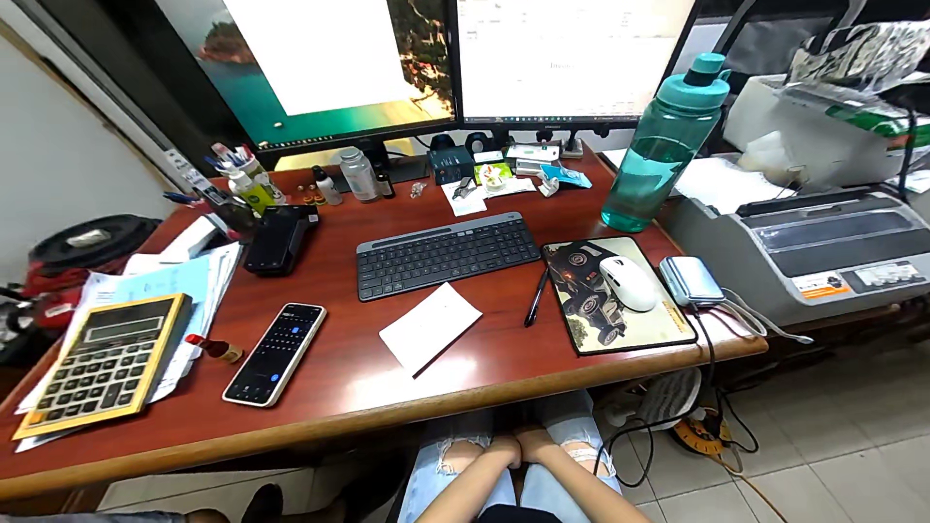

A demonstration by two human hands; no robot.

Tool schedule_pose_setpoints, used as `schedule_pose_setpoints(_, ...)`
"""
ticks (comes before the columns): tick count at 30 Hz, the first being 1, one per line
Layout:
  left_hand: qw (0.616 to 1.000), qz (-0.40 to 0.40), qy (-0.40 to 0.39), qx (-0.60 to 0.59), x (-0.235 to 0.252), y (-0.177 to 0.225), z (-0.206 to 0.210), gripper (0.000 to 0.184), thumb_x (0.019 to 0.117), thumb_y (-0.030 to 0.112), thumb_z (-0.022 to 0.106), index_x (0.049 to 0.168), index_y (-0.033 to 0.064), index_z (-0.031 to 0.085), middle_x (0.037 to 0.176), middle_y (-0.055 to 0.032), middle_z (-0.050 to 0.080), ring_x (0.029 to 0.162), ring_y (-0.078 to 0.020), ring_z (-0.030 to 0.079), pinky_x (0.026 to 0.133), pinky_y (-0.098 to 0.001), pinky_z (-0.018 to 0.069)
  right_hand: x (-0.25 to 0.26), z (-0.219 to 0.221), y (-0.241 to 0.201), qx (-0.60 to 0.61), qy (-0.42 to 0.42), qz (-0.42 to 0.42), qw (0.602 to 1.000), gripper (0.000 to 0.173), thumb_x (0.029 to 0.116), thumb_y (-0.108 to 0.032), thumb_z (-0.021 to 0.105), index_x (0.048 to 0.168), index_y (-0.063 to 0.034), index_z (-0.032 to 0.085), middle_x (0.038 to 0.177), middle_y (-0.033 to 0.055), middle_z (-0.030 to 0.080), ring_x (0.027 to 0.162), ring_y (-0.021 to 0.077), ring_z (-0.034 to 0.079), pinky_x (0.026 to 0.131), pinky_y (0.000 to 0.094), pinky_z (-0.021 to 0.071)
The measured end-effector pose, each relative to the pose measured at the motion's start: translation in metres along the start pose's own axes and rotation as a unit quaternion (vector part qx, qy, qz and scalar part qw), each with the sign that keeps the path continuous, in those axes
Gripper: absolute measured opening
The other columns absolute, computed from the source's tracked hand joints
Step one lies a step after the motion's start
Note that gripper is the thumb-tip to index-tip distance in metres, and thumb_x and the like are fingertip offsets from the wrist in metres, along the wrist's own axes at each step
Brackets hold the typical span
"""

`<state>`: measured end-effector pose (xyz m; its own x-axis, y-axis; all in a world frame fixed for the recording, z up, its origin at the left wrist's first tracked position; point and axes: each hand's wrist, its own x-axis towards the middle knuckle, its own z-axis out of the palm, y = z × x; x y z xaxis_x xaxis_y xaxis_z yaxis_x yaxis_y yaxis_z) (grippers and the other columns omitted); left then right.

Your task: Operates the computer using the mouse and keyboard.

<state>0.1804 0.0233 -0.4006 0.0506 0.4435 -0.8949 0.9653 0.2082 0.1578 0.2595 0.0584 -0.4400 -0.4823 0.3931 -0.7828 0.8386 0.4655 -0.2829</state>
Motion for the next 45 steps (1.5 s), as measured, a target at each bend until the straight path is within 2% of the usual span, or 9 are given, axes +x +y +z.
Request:
schedule_pose_setpoints(14, 0.993, 0.001, 0.043, -0.109, -0.015, -0.009, 0.005, 0.05, 0.0984, 0.028, 0.065, 0.135, -0.005, 0.059, 0.144, -0.0246, 0.056, 0.136, -0.0388, 0.052, 0.112, -0.0572, 0.0404, -0.057, -0.025, -0.031, -0.041, -0.026, 0.026, 0.998, 0.042, 0.0988, -0.017, 0.062, 0.132, 0.0089, 0.059, 0.143, 0.0294, 0.054, 0.135, 0.0458, 0.051, 0.109, 0.063, 0.0416)
schedule_pose_setpoints(19, 0.986, 0.142, 0.03, -0.081, -0.001, -0.006, -0.003, 0.041, 0.1013, 0.022, 0.061, 0.133, -0.0043, 0.061, 0.137, -0.0285, 0.06, 0.13, -0.0453, 0.055, 0.105, -0.0675, 0.0415, -0.153, -0.076, -0.008, 0.025, 0.001, -0.259, 0.966, 0.036, 0.108, -0.022, 0.052, 0.122, 0.0051, 0.07, 0.118, 0.027, 0.07, 0.117, 0.042, 0.065, 0.106, 0.057, 0.0446)
schedule_pose_setpoints(22, 0.99, 0.129, 0.022, -0.054, 0.03, -0.003, 0.005, 0.038, 0.1005, 0.019, 0.06, 0.132, -0.002, 0.062, 0.136, -0.0285, 0.061, 0.128, -0.0465, 0.057, 0.101, -0.0704, 0.0432, -0.213, -0.122, 0.021, 0.085, 0.263, -0.366, 0.889, 0.03, 0.1056, -0.022, 0.055, 0.12, -0.0036, 0.073, 0.11, 0.0129, 0.076, 0.101, 0.0245, 0.074, 0.094, 0.0455, 0.057)
schedule_pose_setpoints(24, 0.993, 0.111, 0.007, -0.041, 0.03, -0.001, 0.002, 0.037, 0.0997, 0.017, 0.06, 0.131, -0.0032, 0.062, 0.136, -0.0289, 0.06, 0.128, -0.0469, 0.056, 0.101, -0.0711, 0.0433, -0.237, -0.156, 0.04, 0.096, 0.472, -0.314, 0.818, 0.032, 0.1053, -0.025, 0.051, 0.114, -0.0052, 0.075, 0.105, 0.0078, 0.077, 0.092, 0.0151, 0.073, 0.084, 0.0369, 0.0598)
schedule_pose_setpoints(27, 0.992, 0.119, 0.018, -0.041, 0.037, -0.004, 0.006, 0.036, 0.0982, 0.018, 0.062, 0.128, -0.0019, 0.065, 0.133, -0.0276, 0.063, 0.125, -0.0457, 0.059, 0.098, -0.0706, 0.0452, -0.234, -0.205, 0.084, 0.029, 0.661, -0.165, 0.731, 0.036, 0.103, -0.026, 0.053, 0.119, -0.0009, 0.072, 0.117, 0.0174, 0.073, 0.106, 0.0336, 0.071, 0.089, 0.0554, 0.0555)
schedule_pose_setpoints(32, 0.992, 0.102, 0.016, -0.071, 0.028, -0.004, 0.001, 0.04, 0.0988, 0.022, 0.063, 0.131, -0.0016, 0.063, 0.134, -0.0273, 0.062, 0.126, -0.046, 0.058, 0.099, -0.0706, 0.0448, -0.174, -0.231, 0.141, -0.025, 0.706, -0.079, 0.704, 0.059, 0.0991, -0.042, 0.058, 0.143, -0.0032, 0.057, 0.153, 0.0235, 0.048, 0.143, 0.0453, 0.043, 0.115, 0.0614, 0.0352)
schedule_pose_setpoints(37, 0.985, 0.127, 0.052, -0.109, 0.043, -0.014, 0.01, 0.043, 0.0995, 0.028, 0.063, 0.13, -0.0023, 0.064, 0.132, -0.0284, 0.063, 0.126, -0.0454, 0.058, 0.101, -0.0685, 0.0438, -0.158, -0.224, 0.141, -0.04, 0.712, -0.064, 0.698, 0.07, 0.0975, -0.056, 0.054, 0.146, -0.005, 0.055, 0.154, 0.0245, 0.048, 0.145, 0.0478, 0.04, 0.115, 0.0638, 0.0339)
schedule_pose_setpoints(41, 0.988, 0.071, 0.073, -0.118, -0.025, -0.004, -0.021, 0.041, 0.1046, 0.024, 0.059, 0.134, -0.0055, 0.06, 0.141, -0.0265, 0.057, 0.135, -0.0394, 0.052, 0.112, -0.0553, 0.0378, -0.161, -0.223, 0.141, -0.035, 0.699, -0.067, 0.712, 0.069, 0.0969, -0.054, 0.054, 0.144, -0.0036, 0.055, 0.151, 0.0265, 0.049, 0.141, 0.0488, 0.044, 0.112, 0.0652, 0.0358)
schedule_pose_setpoints(45, 0.99, 0.098, 0.052, -0.085, -0.01, -0.009, -0.019, 0.04, 0.1009, 0.025, 0.061, 0.128, -0.0044, 0.064, 0.134, -0.028, 0.061, 0.128, -0.0441, 0.056, 0.104, -0.0646, 0.0422, -0.162, -0.224, 0.14, -0.024, 0.687, -0.067, 0.723, 0.067, 0.0962, -0.051, 0.057, 0.144, -0.0039, 0.056, 0.15, 0.0267, 0.05, 0.137, 0.0497, 0.048, 0.109, 0.0668, 0.0384)
